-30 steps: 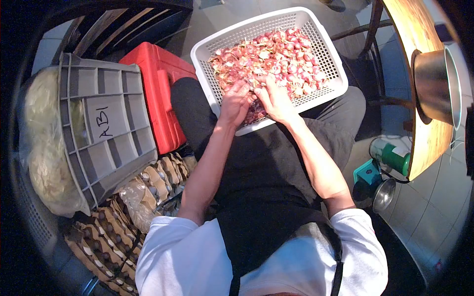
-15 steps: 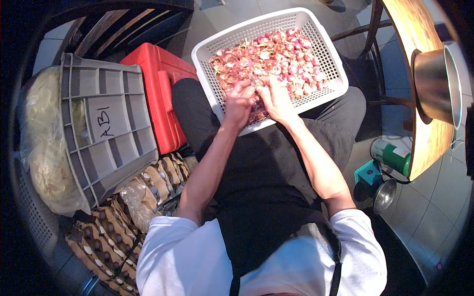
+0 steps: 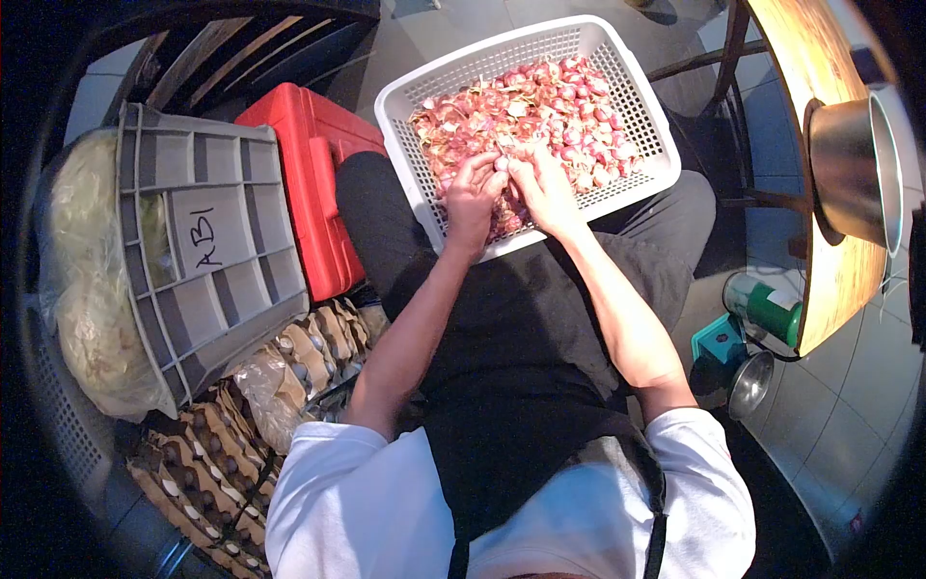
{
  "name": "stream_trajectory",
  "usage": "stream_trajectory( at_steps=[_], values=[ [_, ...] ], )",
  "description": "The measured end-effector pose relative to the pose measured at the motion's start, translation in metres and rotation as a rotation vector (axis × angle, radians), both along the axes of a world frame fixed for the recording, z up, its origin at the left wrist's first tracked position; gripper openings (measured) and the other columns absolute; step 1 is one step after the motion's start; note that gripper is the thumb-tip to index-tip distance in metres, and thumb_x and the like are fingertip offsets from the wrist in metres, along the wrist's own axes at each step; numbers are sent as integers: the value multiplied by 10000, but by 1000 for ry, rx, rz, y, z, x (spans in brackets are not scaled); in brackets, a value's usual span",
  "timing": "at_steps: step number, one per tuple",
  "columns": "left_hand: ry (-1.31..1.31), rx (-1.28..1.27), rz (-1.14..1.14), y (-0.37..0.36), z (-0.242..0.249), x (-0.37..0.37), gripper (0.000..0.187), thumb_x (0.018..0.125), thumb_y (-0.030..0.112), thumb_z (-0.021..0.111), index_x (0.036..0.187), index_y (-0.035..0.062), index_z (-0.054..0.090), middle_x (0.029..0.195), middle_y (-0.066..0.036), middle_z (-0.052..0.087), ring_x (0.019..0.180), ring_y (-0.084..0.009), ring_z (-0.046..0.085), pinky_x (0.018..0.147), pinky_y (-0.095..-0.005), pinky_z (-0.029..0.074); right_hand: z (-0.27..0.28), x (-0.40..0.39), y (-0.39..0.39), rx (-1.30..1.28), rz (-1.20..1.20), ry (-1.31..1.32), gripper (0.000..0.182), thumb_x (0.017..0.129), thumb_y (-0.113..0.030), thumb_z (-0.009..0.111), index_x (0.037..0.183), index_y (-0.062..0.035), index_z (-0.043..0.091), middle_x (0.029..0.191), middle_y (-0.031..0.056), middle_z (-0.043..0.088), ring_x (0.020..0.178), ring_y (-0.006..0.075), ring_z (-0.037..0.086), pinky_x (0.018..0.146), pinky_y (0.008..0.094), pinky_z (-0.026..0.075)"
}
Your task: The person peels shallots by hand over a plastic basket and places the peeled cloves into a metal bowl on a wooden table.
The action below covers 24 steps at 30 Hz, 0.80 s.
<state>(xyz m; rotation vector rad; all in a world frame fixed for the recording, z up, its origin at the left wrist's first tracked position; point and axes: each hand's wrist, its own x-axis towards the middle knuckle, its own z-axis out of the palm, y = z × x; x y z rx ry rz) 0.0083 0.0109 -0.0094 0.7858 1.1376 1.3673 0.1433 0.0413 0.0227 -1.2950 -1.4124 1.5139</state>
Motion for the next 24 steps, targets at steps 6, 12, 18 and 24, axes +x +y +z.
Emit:
stream_trajectory(
  at_steps=[6, 12, 18, 24],
  values=[
    [-222, -195, 10, -1, 1, -3, 370, 932, 111, 623, 1249, -48, 518, 1131, -118, 618, 979, -123, 600, 803, -233, 488, -17, -3, -4, 368, -40, -178, 374, 966, -274, 546, 1213, 5, 508, 943, 219, 638, 888, 367, 652, 798, 439, 508],
    [-290, -189, -38, -1, -7, -12, 428, 934, 135, 628, 1286, -71, 498, 1097, -103, 615, 918, -120, 601, 777, -234, 485, -10, -1, -5, 336, 32, -245, 347, 974, -263, 521, 1204, -5, 508, 1015, 269, 612, 917, 422, 642, 805, 470, 504],
    [-207, -160, 10, 0, 2, -4, 423, 931, 109, 616, 1291, -75, 490, 1122, -124, 629, 939, -153, 619, 830, -264, 499, -15, -2, -4, 239, 25, -209, 233, 995, -185, 500, 1118, 10, 537, 897, 162, 640, 845, 233, 641, 768, 350, 499],
    [-18, -116, -10, 1, 2, -7, 422, 930, 102, 621, 1281, -87, 482, 1152, -150, 622, 985, -182, 633, 857, -298, 525, -15, -2, -4, 229, 10, -184, 248, 996, -181, 502, 1152, 10, 535, 889, 148, 639, 825, 200, 631, 753, 327, 500]
  ],
)
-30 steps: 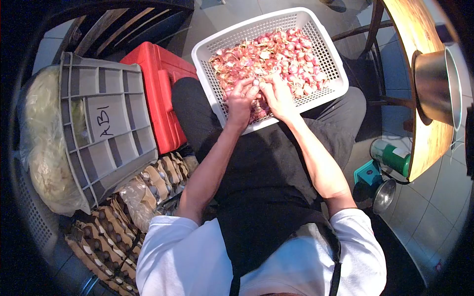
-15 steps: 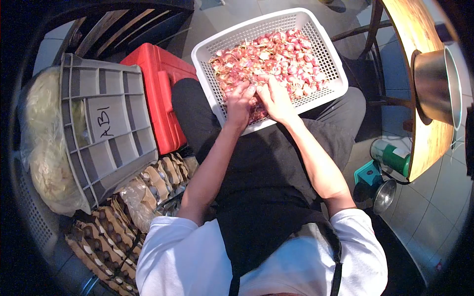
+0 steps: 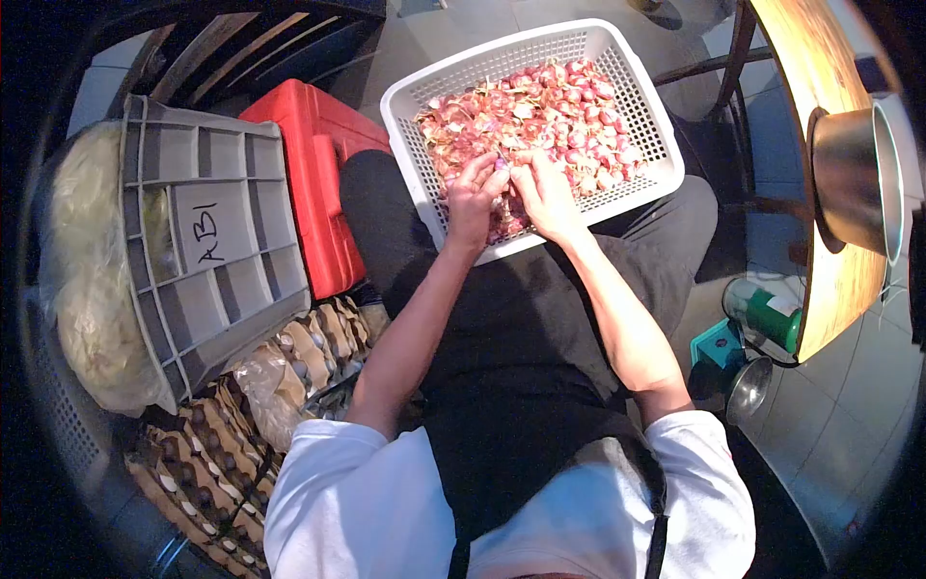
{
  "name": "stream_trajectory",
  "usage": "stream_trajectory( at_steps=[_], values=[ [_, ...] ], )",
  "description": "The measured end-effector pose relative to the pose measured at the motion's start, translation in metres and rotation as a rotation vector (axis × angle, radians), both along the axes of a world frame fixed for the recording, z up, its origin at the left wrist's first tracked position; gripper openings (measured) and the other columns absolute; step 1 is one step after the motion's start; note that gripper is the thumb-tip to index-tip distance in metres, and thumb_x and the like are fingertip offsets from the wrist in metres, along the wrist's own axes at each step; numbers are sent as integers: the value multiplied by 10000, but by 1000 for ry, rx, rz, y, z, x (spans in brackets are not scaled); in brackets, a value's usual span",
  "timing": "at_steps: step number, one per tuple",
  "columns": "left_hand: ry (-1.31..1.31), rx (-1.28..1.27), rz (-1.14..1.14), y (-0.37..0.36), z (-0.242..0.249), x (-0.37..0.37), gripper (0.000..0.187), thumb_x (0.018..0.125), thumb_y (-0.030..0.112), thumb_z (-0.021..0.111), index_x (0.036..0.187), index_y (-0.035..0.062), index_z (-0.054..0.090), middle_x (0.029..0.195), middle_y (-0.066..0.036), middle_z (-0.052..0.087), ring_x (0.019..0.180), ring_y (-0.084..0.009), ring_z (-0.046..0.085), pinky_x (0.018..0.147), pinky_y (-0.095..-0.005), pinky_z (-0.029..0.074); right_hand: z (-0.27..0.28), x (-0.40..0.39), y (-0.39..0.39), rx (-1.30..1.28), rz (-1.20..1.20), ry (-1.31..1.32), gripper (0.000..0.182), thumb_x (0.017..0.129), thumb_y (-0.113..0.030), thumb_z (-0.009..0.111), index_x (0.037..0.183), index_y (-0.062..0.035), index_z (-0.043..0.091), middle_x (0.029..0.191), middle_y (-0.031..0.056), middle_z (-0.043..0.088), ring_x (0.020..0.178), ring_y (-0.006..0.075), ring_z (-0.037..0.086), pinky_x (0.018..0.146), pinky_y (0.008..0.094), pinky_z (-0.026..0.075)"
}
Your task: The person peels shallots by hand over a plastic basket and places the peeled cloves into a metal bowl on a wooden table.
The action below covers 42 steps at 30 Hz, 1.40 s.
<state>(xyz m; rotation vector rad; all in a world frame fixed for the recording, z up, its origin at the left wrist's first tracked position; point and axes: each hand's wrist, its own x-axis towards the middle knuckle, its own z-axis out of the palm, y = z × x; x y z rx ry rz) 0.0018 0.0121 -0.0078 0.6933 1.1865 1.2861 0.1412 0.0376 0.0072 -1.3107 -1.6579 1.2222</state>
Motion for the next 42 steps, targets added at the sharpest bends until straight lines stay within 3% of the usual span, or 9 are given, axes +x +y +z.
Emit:
stream_trajectory(
  at_steps=[10, 16, 19, 24, 27, 33, 36, 39, 42],
  values=[
    [-121, 3, 81, 2, -2, -3, 449, 929, 77, 618, 1311, -90, 452, 1180, -155, 580, 1016, -207, 631, 891, -311, 541, 22, 2, -1, -75, 63, -56, 352, 976, -198, 511, 1273, -9, 512, 1082, 211, 633, 999, 352, 635, 868, 409, 490],
    [52, 35, 24, -2, 8, 4, 409, 915, 74, 635, 1272, -79, 506, 1162, -156, 614, 1069, -203, 618, 905, -320, 539, 12, 1, 3, -149, 20, 63, 249, 991, -164, 492, 1180, -7, 536, 827, 95, 610, 731, 167, 594, 677, 305, 483],
    [16, 17, 10, -4, 12, 9, 383, 922, 69, 619, 1262, -73, 516, 1156, -157, 621, 1081, -216, 618, 904, -321, 543, 1, 3, 8, -136, -14, 181, 283, 984, -214, 502, 1174, -8, 538, 713, 80, 607, 634, 165, 594, 616, 318, 495],
    [-127, 15, -28, -4, 6, 2, 393, 943, 64, 576, 1299, -66, 475, 1191, -168, 598, 1092, -253, 622, 907, -321, 546, -1, 9, 10, -386, -42, 533, 293, 1009, -172, 486, 1253, -11, 512, 707, -4, 558, 575, 55, 481, 510, 197, 384],
    [-374, 22, -8, -4, -1, -4, 394, 945, 71, 574, 1302, -55, 467, 1191, -161, 591, 1056, -233, 632, 884, -314, 553, -3, 11, 12, -422, -43, 531, 377, 985, -191, 539, 1305, 1, 492, 752, 3, 587, 606, 65, 511, 545, 211, 422],
    [-122, -32, 1, -4, 0, -2, 268, 945, 45, 572, 1197, -35, 528, 1083, -117, 630, 909, -156, 637, 805, -285, 568, -14, 6, 12, -83, -61, 130, 478, 877, -233, 681, 1260, 23, 551, 957, 120, 691, 863, 188, 650, 802, 326, 512],
    [-100, 13, 7, -2, -3, -4, 184, 953, 52, 570, 1119, -28, 554, 1004, -101, 647, 858, -146, 641, 747, -269, 576, -8, 8, 10, -145, -60, 165, 465, 864, -246, 690, 1228, 20, 577, 1053, 187, 682, 999, 227, 644, 904, 352, 488],
    [147, 109, 5, -4, 0, -1, 131, 969, 76, 562, 1054, -23, 571, 956, -97, 647, 825, -149, 648, 695, -264, 581, 3, 11, 10, -247, -22, 156, 465, 863, -246, 690, 1232, 15, 577, 1075, 181, 678, 1001, 236, 643, 912, 352, 484],
    [180, 129, 15, -5, 2, 0, 123, 976, 83, 555, 1028, -26, 580, 931, -98, 646, 839, -160, 655, 690, -271, 582, -15, 9, 14, -170, -19, 195, 444, 868, -210, 691, 1225, 24, 567, 968, 129, 686, 870, 194, 650, 787, 322, 514]
  ],
)
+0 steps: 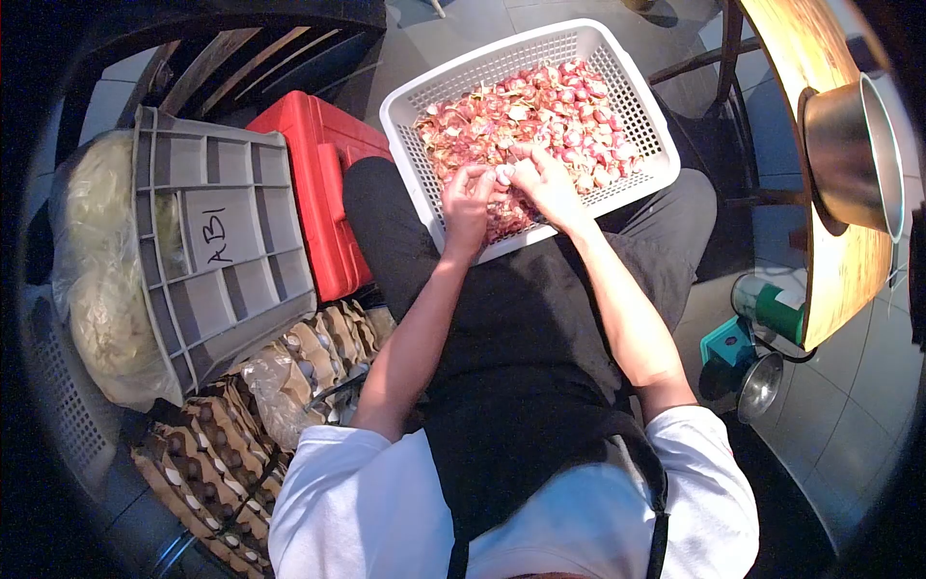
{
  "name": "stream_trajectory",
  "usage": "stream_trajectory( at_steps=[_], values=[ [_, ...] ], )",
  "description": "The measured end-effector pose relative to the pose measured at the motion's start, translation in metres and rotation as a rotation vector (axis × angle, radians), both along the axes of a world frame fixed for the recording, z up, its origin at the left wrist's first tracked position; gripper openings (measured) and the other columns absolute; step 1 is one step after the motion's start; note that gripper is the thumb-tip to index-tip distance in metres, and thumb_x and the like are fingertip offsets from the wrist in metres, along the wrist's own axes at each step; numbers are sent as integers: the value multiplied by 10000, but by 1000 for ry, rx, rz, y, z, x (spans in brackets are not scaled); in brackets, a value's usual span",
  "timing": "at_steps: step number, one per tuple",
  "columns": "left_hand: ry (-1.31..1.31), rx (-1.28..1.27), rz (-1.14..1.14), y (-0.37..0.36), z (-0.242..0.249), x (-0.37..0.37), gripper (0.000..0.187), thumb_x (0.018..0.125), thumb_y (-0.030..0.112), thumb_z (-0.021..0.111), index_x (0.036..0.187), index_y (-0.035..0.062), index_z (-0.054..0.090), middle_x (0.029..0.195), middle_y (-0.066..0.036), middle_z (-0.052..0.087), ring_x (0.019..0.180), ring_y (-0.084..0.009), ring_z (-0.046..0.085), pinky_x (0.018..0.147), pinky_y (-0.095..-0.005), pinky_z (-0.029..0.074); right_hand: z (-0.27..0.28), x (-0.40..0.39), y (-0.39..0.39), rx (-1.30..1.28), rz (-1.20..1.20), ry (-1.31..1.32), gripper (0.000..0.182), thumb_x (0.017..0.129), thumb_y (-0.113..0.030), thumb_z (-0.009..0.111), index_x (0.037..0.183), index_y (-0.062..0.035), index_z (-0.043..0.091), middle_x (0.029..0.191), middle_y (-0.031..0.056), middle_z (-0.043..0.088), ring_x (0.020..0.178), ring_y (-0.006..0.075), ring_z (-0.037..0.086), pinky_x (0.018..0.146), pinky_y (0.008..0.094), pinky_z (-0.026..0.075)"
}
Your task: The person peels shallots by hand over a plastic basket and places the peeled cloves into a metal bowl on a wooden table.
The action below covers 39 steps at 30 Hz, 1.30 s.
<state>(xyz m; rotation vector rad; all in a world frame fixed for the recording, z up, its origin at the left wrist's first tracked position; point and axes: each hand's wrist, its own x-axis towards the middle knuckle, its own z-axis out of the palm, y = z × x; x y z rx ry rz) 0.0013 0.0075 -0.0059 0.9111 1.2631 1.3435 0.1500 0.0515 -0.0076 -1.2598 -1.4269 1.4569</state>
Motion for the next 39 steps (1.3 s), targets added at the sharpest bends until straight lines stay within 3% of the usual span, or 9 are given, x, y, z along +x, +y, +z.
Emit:
stream_trajectory(
  at_steps=[6, 9, 10, 13, 18, 21, 25, 29, 39],
  values=[
    [28, -167, 56, 1, 8, -2, 106, 938, 71, 599, 994, -18, 615, 912, -125, 669, 827, -190, 674, 703, -305, 558, 18, 9, 1, -367, 17, 490, 425, 900, -127, 655, 1266, 20, 496, 801, 28, 609, 527, 45, 472, 446, 197, 357],
    [829, 259, 59, -1, 13, -6, 132, 886, 73, 638, 982, -17, 629, 951, -158, 681, 918, -273, 666, 816, -371, 528, 20, 9, 2, -389, 0, 509, 445, 899, -124, 662, 1282, 12, 482, 807, 21, 606, 481, 35, 424, 409, 198, 314],
    [797, 188, 60, -2, 11, -5, 241, 836, 65, 657, 1063, -12, 625, 1058, -185, 663, 1013, -335, 631, 905, -407, 486, 18, 10, 2, -381, -9, 526, 458, 894, -127, 670, 1285, 16, 478, 814, 21, 607, 490, 39, 432, 414, 197, 321],
    [891, 260, 60, 1, 22, -4, 309, 836, 69, 653, 1138, 16, 619, 1152, -187, 629, 1046, -330, 621, 933, -416, 475, 17, 7, 1, -335, -31, 533, 492, 881, -127, 686, 1293, 28, 465, 832, 21, 607, 513, 49, 454, 430, 194, 342],
    [730, 287, -174, 2, 44, 4, 385, 828, 11, 644, 1208, 39, 591, 1121, -148, 622, 936, -182, 645, 626, -275, 552, 18, 3, -2, -223, -32, 439, 506, 878, -82, 659, 1314, 46, 437, 836, 20, 593, 546, 62, 477, 451, 189, 367],
    [396, -59, -185, 4, 40, 0, 352, 867, 84, 678, 1192, 1, 569, 1050, -126, 653, 841, -144, 632, 697, -275, 527, 20, 11, -1, -300, -55, 583, 505, 877, -54, 633, 1326, 46, 424, 804, 15, 584, 529, 55, 468, 439, 191, 363],
    [-402, -208, -109, 6, 53, -1, 297, 944, 99, 553, 1215, -20, 518, 1077, -126, 636, 836, -142, 597, 674, -255, 506, 16, 9, 1, -305, -136, 551, 545, 870, -43, 628, 1354, 26, 387, 736, 11, 559, 487, 47, 439, 409, 196, 343],
    [-568, -174, -196, 3, 35, -16, 279, 981, 196, 463, 1170, 5, 539, 1114, -136, 634, 799, -136, 573, 664, -255, 496, 14, 10, 4, -342, -198, 522, 548, 872, -39, 630, 1354, 20, 376, 733, 18, 555, 479, 56, 450, 395, 200, 336],
    [-713, -229, -135, 5, 44, -9, 155, 991, 235, 420, 944, 104, 487, 767, 5, 419, 599, -79, 364, 544, -231, 311, 10, 9, 4, -355, -215, 541, 487, 881, -25, 619, 1313, 9, 396, 732, 28, 560, 460, 66, 452, 371, 210, 319]
  ],
)
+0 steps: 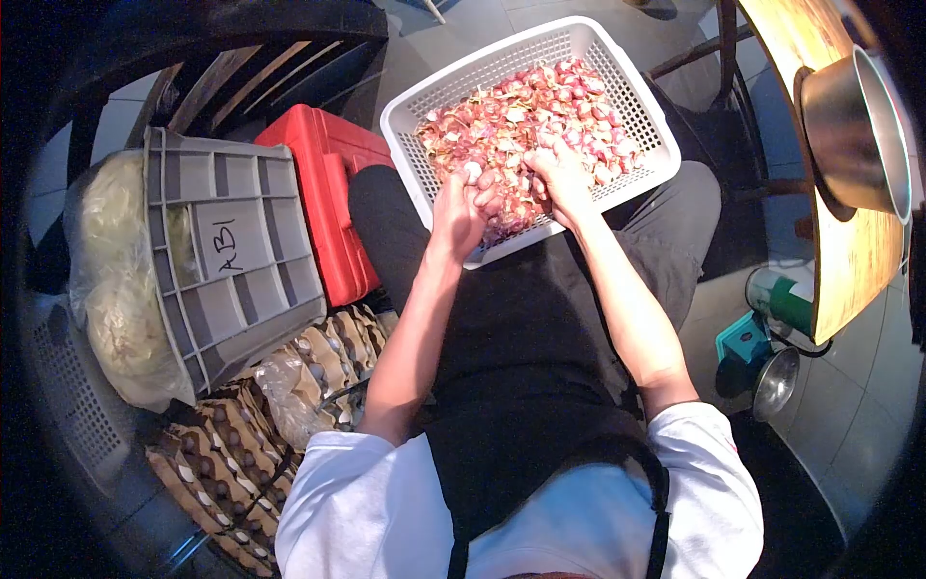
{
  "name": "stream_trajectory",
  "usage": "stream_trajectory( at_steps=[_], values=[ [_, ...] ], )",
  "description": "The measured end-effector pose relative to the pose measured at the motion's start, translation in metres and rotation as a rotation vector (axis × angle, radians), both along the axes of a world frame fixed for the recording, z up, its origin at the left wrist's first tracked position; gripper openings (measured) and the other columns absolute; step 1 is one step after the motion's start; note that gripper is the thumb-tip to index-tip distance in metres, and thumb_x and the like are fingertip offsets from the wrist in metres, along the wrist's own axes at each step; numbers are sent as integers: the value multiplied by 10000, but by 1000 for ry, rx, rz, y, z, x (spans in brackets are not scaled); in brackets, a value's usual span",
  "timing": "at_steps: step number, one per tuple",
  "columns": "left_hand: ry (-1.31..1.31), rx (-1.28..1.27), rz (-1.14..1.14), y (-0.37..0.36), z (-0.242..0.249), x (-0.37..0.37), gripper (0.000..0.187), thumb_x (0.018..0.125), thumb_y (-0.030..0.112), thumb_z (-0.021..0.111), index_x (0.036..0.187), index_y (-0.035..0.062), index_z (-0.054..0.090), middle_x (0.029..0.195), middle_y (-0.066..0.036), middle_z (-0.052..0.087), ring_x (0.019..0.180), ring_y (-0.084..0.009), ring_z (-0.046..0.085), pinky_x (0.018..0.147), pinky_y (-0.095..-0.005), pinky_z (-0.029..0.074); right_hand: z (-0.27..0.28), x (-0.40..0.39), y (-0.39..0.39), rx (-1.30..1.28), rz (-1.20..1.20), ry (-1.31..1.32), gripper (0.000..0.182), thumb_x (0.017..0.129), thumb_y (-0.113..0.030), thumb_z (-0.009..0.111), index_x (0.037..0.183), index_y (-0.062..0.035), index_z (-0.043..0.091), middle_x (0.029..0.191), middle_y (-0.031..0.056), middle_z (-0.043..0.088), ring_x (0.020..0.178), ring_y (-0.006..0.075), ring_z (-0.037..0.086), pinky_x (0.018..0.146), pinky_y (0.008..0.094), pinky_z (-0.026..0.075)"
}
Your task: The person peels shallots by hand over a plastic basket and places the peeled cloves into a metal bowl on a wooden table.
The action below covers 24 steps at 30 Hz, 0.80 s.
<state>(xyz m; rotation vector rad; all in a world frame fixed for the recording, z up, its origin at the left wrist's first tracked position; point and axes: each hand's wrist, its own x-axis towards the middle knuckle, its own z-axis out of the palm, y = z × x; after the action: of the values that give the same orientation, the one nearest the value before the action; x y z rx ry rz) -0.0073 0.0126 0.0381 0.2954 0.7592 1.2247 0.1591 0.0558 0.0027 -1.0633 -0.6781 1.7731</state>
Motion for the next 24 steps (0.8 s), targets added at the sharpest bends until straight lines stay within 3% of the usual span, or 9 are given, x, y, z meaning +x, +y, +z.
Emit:
stream_trajectory(
  at_steps=[6, 9, 12, 15, 19, 24],
  values=[
    [19, -20, -37, 3, -18, -8, 166, 997, 242, 411, 909, 118, 479, 727, 25, 399, 559, -80, 335, 527, -241, 306, 3, -1, -1, -3, -11, -6, 441, 885, -32, 616, 1280, 1, 422, 724, 21, 557, 457, 64, 443, 375, 210, 319],
    [-8, -52, -7, 2, -23, -11, 193, 1005, 266, 426, 956, 102, 516, 787, 5, 489, 606, -97, 426, 558, -254, 371, 2, -1, -1, 0, 18, -18, 374, 894, -46, 614, 1233, -8, 461, 728, 17, 560, 453, 63, 435, 378, 211, 317],
    [170, -133, -14, 4, -29, -10, 237, 1008, 283, 461, 1095, 82, 554, 901, -31, 585, 722, -130, 540, 621, -284, 450, 0, -2, -1, -5, 42, -31, 298, 907, -63, 604, 1182, -16, 500, 732, 19, 568, 450, 62, 431, 381, 215, 314],
    [161, -58, -49, 2, -40, -15, 329, 1006, 270, 483, 1255, 59, 519, 1002, -72, 624, 833, -161, 594, 681, -300, 493, 2, -1, 0, -20, 11, -13, 253, 917, -73, 593, 1155, -20, 522, 729, 24, 575, 447, 64, 430, 383, 219, 315],
    [127, -48, 6, -2, -39, -12, 357, 1003, 202, 468, 1319, 37, 461, 1150, -153, 631, 883, -189, 608, 723, -319, 511, 1, -2, 0, -16, -5, -7, 214, 919, -72, 586, 1119, -16, 536, 721, 28, 577, 462, 69, 444, 395, 217, 327],
    [130, -72, -31, -2, -35, -13, 374, 943, 129, 536, 1299, 42, 459, 1177, -180, 623, 902, -200, 620, 745, -320, 524, -3, -1, 1, 1, 9, -34, 180, 915, -73, 584, 1084, -21, 545, 721, 25, 579, 476, 67, 454, 401, 218, 333]
  ],
)
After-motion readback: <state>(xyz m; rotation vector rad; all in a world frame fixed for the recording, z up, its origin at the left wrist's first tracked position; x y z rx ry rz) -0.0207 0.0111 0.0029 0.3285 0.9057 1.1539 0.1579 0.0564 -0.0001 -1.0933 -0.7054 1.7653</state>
